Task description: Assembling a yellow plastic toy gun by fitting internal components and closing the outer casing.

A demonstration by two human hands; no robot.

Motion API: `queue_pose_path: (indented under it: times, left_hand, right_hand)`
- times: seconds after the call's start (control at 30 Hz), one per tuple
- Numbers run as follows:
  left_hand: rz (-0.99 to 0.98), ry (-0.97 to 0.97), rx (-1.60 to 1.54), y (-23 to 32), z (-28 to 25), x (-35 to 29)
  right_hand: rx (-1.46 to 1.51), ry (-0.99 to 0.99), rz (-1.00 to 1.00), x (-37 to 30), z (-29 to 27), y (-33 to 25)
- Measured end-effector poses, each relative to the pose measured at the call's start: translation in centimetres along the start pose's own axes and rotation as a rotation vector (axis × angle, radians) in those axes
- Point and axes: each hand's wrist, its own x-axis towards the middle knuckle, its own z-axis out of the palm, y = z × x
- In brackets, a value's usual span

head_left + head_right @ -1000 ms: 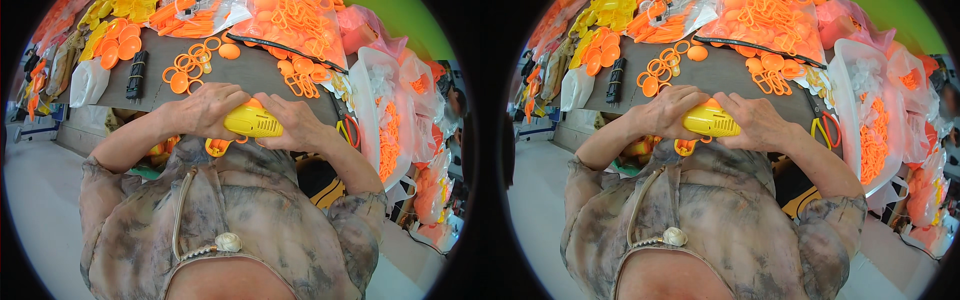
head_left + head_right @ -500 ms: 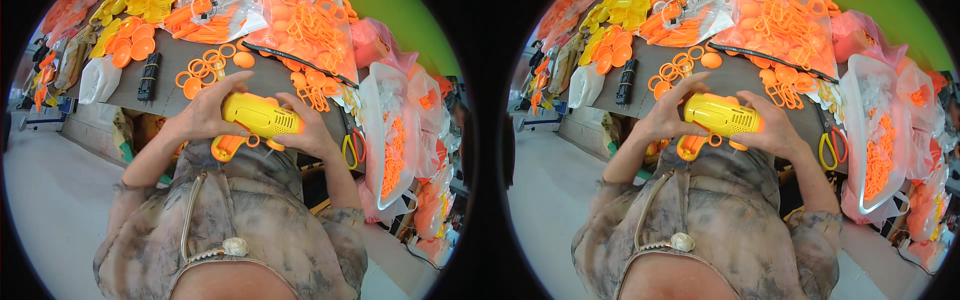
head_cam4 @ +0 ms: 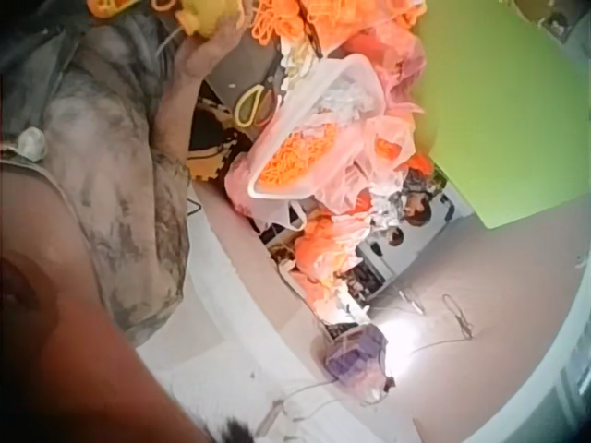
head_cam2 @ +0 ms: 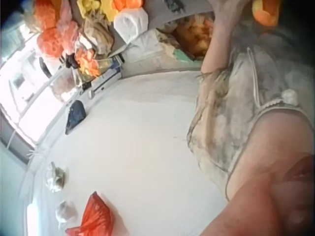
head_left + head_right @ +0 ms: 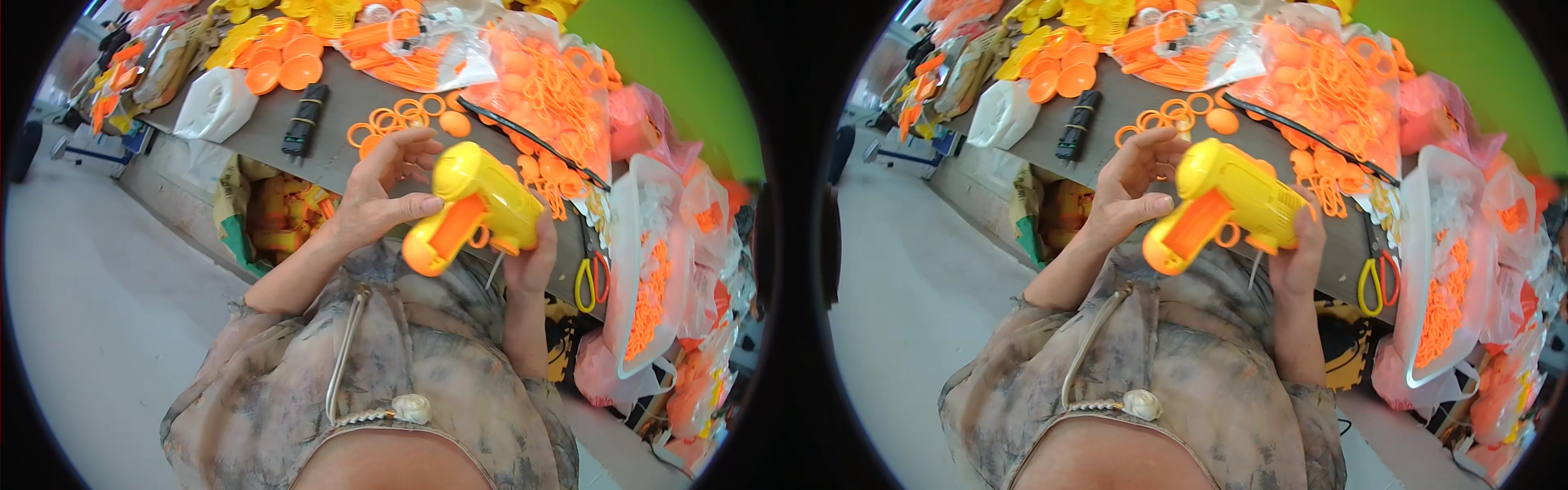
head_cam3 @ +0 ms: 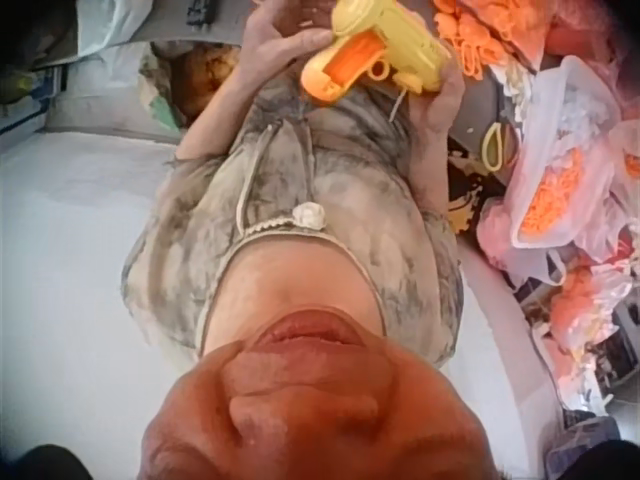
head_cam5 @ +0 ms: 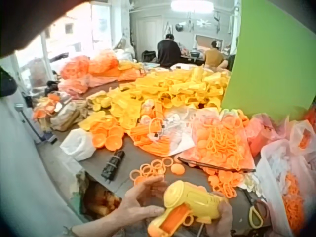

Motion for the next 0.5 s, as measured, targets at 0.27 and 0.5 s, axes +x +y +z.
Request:
queue_pose_path:
  times: [0.27,0.5]
  left_hand:
    - [0.118,0.538,0.918,1.8,-11.7,1.5]
    - [0.245,0.45,1.849,2.7,-19.1,8.2]
  right_hand:
    - [-0.162,0.049,-0.169,-1.0,-0.2,0.0]
    - [-0.213,-0.046,-0.231,-0.9,-0.8,0.7]
